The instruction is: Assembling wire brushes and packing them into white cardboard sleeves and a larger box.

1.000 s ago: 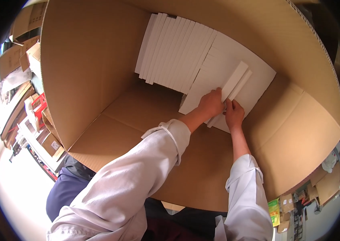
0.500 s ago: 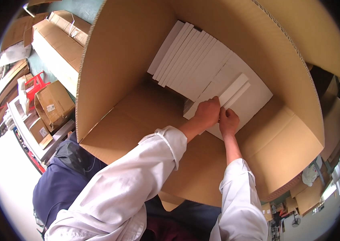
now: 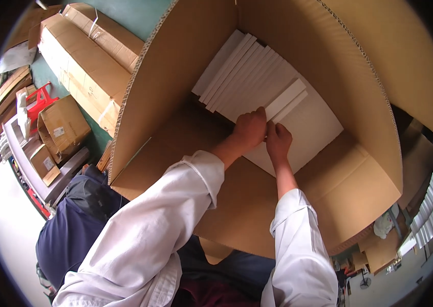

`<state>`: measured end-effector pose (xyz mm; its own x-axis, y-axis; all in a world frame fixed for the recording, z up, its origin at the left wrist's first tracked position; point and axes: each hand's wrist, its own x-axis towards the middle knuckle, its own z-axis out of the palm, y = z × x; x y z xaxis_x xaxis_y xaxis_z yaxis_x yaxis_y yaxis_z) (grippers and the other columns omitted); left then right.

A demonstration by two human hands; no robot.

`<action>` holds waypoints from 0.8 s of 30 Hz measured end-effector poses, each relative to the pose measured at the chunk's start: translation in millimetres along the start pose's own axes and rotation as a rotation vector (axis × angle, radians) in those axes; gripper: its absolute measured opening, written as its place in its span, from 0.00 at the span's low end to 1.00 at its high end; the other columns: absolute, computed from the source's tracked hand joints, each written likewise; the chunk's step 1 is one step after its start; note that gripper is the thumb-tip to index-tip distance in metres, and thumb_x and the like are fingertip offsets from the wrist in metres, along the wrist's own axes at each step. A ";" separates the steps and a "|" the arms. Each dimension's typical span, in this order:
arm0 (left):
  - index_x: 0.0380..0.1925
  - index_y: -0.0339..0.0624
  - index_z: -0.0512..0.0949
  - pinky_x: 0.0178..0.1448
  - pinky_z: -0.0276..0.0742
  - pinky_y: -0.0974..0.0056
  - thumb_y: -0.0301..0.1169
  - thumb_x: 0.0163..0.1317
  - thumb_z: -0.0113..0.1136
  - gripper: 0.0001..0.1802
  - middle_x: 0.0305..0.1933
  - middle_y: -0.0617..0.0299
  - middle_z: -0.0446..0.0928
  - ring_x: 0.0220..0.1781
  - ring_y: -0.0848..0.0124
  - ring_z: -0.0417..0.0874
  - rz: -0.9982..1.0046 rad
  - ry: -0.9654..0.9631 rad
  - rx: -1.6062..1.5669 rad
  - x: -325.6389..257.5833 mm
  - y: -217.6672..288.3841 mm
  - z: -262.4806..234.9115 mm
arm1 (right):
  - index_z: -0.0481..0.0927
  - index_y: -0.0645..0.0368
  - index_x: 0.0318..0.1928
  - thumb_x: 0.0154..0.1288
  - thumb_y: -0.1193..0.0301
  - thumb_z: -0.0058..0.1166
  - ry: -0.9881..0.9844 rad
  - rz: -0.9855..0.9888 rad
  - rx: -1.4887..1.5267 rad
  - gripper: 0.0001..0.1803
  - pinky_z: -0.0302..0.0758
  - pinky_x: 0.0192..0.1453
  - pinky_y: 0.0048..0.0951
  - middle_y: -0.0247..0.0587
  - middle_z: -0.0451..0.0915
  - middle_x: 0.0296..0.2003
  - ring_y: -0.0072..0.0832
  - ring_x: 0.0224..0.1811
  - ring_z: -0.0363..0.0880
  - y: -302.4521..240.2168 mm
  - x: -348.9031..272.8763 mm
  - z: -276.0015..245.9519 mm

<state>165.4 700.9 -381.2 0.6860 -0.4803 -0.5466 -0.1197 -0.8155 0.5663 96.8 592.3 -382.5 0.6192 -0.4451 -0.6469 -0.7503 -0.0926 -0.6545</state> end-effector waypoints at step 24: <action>0.43 0.34 0.72 0.48 0.83 0.49 0.35 0.63 0.63 0.17 0.43 0.42 0.79 0.44 0.47 0.84 -0.087 0.075 0.027 29.7 -27.1 53.5 | 0.83 0.69 0.41 0.77 0.59 0.52 -0.105 0.078 -0.139 0.22 0.77 0.43 0.32 0.44 0.85 0.32 0.25 0.33 0.79 48.8 42.1 17.0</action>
<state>150.6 691.5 -445.8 0.7462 -0.3830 -0.5445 -0.0763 -0.8618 0.5015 90.2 584.2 -448.4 0.5736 -0.3608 -0.7354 -0.8170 -0.1870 -0.5455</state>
